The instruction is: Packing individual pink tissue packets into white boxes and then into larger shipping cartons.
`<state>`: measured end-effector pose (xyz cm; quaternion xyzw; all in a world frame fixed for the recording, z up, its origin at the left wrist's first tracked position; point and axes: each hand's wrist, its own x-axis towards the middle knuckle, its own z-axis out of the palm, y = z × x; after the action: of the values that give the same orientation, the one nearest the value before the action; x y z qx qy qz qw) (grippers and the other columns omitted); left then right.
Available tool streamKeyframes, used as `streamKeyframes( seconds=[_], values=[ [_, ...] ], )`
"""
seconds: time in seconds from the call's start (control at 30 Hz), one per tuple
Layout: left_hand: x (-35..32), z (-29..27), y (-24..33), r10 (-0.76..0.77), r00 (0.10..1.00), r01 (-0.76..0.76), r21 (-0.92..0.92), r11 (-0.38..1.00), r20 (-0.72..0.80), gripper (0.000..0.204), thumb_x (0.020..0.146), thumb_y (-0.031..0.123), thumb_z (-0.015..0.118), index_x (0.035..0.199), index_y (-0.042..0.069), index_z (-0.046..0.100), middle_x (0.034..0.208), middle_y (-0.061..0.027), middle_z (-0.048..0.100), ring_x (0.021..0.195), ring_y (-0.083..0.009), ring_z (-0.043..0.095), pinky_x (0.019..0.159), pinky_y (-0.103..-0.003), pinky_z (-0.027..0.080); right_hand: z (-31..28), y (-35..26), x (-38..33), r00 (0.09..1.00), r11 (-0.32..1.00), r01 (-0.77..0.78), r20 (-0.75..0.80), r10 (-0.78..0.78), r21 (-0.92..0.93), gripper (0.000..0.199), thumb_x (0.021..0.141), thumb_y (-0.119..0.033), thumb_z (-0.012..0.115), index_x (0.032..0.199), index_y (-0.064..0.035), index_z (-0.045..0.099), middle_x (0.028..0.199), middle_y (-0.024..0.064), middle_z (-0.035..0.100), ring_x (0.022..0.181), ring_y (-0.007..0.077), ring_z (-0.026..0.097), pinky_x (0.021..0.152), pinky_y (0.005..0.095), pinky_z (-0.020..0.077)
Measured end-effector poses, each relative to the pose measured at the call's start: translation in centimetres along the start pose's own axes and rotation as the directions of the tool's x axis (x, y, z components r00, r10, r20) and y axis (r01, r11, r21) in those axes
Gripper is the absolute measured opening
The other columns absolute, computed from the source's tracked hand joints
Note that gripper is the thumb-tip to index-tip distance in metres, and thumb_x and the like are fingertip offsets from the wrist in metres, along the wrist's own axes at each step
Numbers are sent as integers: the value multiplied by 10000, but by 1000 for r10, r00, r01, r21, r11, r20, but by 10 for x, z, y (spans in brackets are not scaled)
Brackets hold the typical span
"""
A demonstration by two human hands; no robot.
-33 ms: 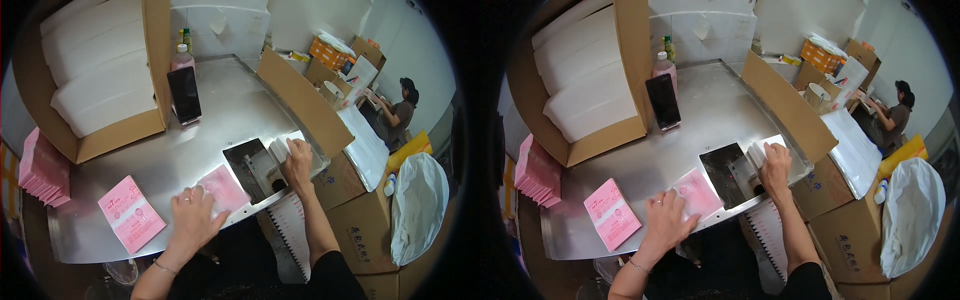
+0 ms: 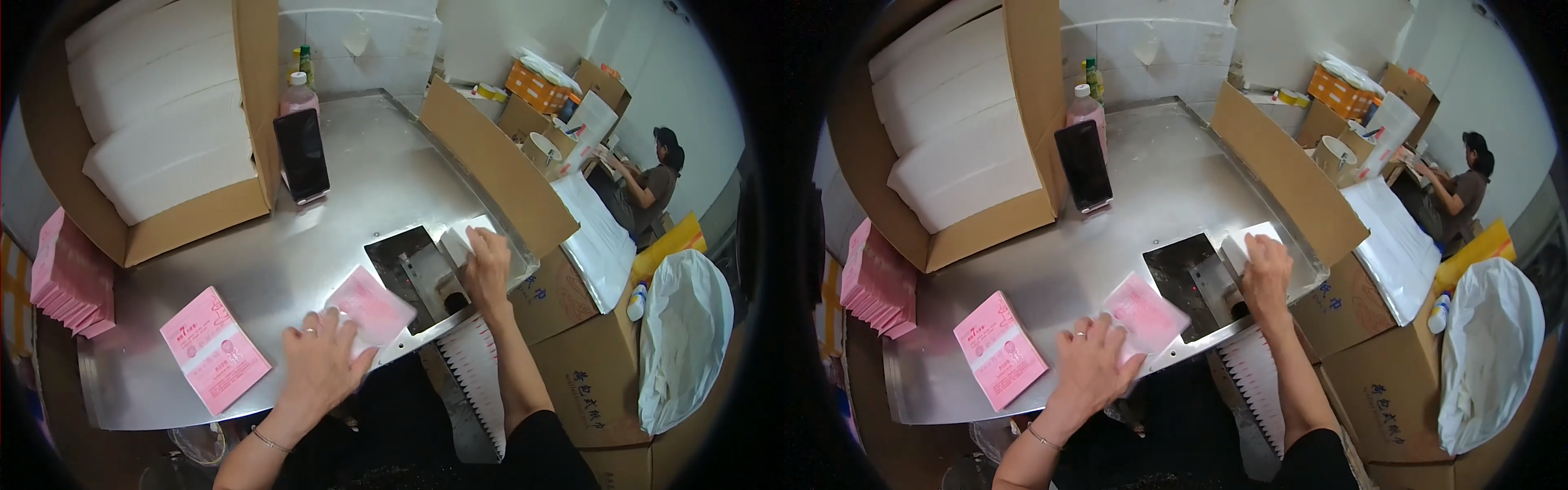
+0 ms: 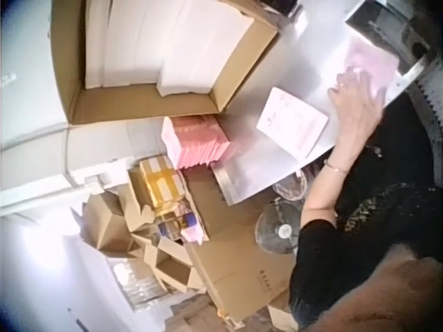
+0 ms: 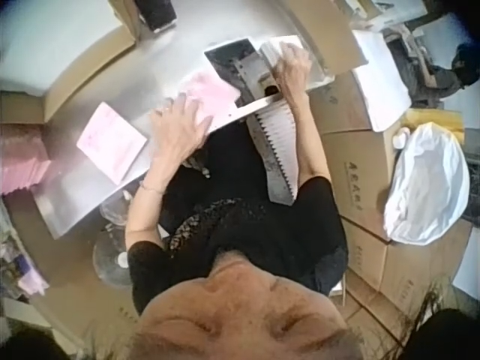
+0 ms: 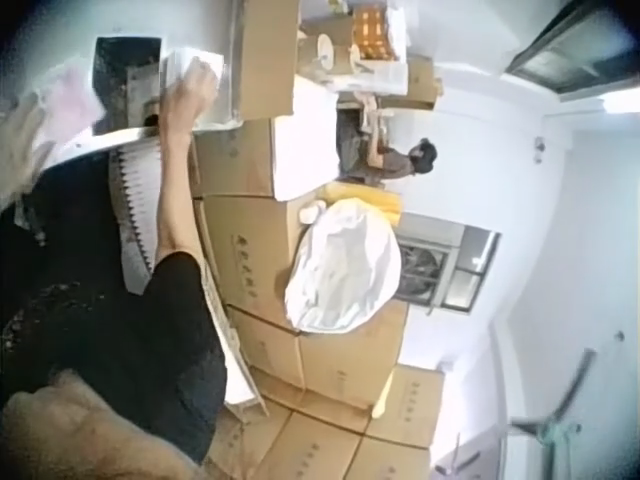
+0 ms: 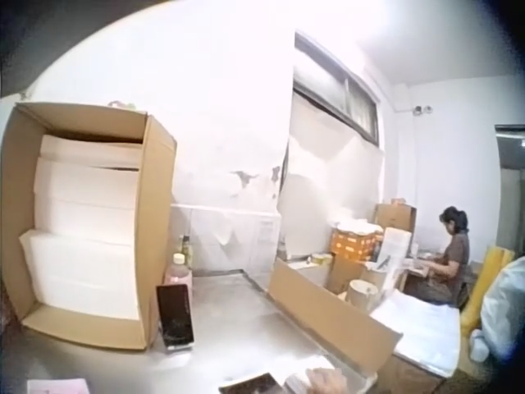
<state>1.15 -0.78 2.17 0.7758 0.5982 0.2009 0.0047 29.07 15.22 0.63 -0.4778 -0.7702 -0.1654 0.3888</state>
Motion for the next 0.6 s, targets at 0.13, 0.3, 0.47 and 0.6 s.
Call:
streamKeyframes(
  seconds=[0.13, 0.3, 0.47, 0.6],
  values=[
    [-10, 10, -15, -32, 999, 26, -148, 989, -37, 454, 747, 266, 727, 1134, 48, 633, 1093, -169, 569, 959, -336, 547, 721, -443, 456, -13, -108, -27, 932, 871, 292, 87, -352, 396, 433, 790, 61, 583, 1222, 36, 595, 1184, 223, 634, 1095, 409, 625, 985, 589, 458],
    [-8, -4, -12, 14, 996, -26, -131, 991, -92, 826, 635, 209, 799, 1392, 61, 506, 991, -172, 530, 915, -349, 541, 779, -454, 458, -1, -159, -57, 880, 874, 341, 208, -426, 346, 387, 828, -145, 613, 1191, -10, 631, 1111, 251, 607, 1102, 386, 616, 1076, 733, 281],
    [-10, -16, -3, -23, 1000, 20, -150, 988, -19, 734, 816, 118, 700, 1489, 59, 414, 951, -123, 538, 861, -300, 556, 750, -427, 451, 67, -122, -27, 856, 962, 181, 449, -257, 205, 258, 887, -181, 557, 1090, -42, 636, 1054, 161, 645, 1024, 345, 627, 1085, 697, 267],
    [-48, -23, -16, 96, 995, -81, -280, 957, 40, 525, 777, 63, 703, 1292, 47, 602, 1020, -138, 560, 931, -310, 546, 771, -418, 422, 62, -64, -25, 807, 942, -259, 584, 89, 214, 172, 866, -123, 571, 999, -37, 640, 871, 190, 697, 867, 388, 684, 812, 505, 544]
  ],
)
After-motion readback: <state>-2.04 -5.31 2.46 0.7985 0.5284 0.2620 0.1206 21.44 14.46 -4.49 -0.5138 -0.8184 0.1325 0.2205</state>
